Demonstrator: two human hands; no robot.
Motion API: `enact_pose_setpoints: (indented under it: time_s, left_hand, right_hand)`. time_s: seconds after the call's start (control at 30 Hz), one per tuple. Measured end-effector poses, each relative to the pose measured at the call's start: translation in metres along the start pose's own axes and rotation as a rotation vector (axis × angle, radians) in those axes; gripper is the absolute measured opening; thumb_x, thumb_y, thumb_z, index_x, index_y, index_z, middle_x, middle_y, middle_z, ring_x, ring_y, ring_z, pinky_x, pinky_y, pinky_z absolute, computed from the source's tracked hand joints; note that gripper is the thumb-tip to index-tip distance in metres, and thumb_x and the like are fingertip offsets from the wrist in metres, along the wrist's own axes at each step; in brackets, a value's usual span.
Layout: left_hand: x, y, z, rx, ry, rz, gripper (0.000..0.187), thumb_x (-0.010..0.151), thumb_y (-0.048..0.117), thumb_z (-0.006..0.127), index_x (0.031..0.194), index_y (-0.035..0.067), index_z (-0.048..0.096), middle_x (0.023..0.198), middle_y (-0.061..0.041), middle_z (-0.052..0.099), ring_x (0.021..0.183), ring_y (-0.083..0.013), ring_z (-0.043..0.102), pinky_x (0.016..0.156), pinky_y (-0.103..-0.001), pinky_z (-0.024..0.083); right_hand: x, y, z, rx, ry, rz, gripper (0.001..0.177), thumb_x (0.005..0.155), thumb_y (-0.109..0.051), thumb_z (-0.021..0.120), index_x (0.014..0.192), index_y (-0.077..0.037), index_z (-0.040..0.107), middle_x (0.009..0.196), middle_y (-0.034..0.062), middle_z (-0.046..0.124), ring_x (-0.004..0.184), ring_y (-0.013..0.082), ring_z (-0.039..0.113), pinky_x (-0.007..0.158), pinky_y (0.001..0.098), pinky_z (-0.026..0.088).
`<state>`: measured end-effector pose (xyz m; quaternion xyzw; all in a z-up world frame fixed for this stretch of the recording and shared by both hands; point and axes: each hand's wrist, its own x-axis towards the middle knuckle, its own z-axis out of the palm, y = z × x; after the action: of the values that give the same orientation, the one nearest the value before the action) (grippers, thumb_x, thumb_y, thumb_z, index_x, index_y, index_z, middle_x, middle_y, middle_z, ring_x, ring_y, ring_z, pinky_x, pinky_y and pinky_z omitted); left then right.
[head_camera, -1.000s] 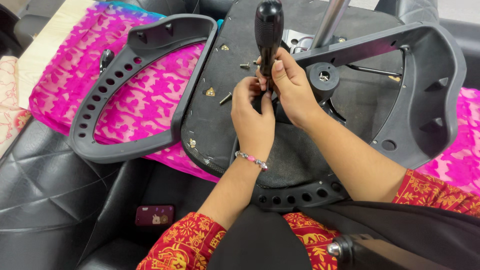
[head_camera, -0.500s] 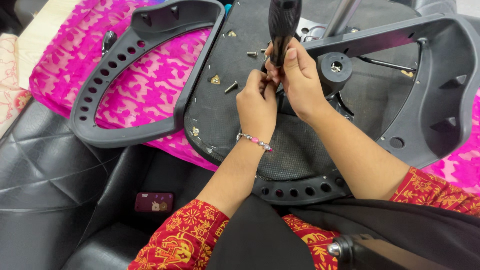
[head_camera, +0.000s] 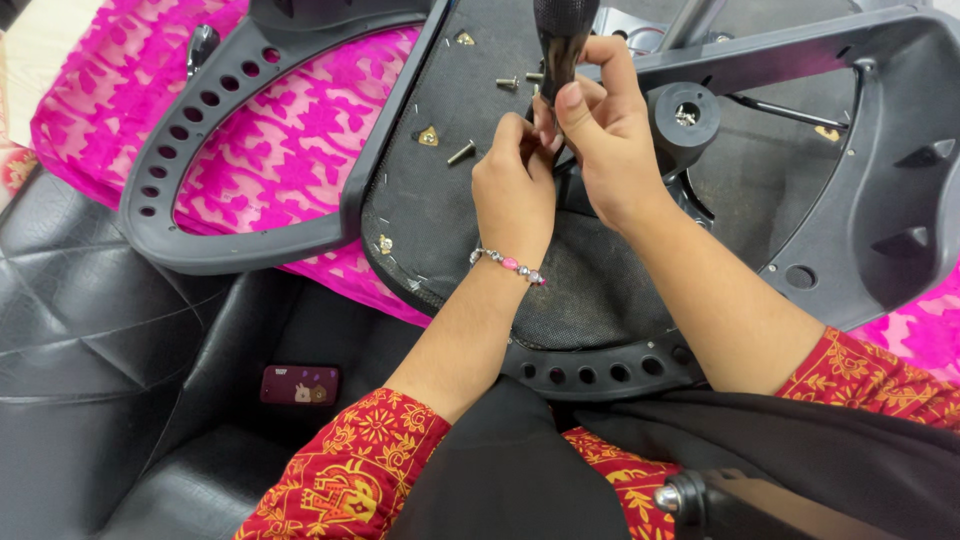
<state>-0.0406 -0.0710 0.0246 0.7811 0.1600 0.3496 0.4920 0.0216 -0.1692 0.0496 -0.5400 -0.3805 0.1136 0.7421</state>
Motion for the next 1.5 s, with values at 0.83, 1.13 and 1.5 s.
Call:
enact_pose_setpoints:
  time_s: [0.83, 1.13, 1.5]
  left_hand:
    - [0.003, -0.004, 0.002, -0.09, -0.008, 0.001, 0.01, 0.09, 0.005, 0.068, 0.093, 0.005, 0.058, 0.084, -0.011, 0.076, 0.077, -0.028, 0.077, 0.066, -0.038, 0.06]
    - [0.002, 0.003, -0.002, -0.068, -0.029, -0.038, 0.013, 0.092, 0.007, 0.07, 0.092, 0.004, 0.058, 0.082, -0.013, 0.075, 0.077, -0.0312, 0.076, 0.065, -0.04, 0.057]
    - [0.0, 0.006, -0.004, 0.024, -0.029, 0.035, 0.012, 0.093, 0.01, 0.069, 0.093, 0.005, 0.057, 0.081, -0.015, 0.073, 0.077, -0.0351, 0.074, 0.065, -0.043, 0.056]
  right_hand:
    - [-0.003, -0.004, 0.007, 0.02, -0.019, 0.006, 0.045, 0.119, -0.049, 0.043, 0.133, -0.007, 0.052, 0.09, 0.0007, 0.051, 0.08, 0.0071, 0.046, 0.079, 0.0226, 0.043]
    - [0.003, -0.008, 0.009, -0.073, 0.048, -0.03, 0.037, 0.114, -0.043, 0.055, 0.133, -0.013, 0.045, 0.101, 0.0028, 0.061, 0.087, 0.0107, 0.059, 0.077, 0.0239, 0.047]
    - [0.006, -0.004, 0.007, -0.071, -0.001, -0.037, 0.048, 0.118, -0.049, 0.042, 0.126, -0.004, 0.057, 0.091, 0.0018, 0.052, 0.08, 0.0088, 0.049, 0.075, 0.0232, 0.044]
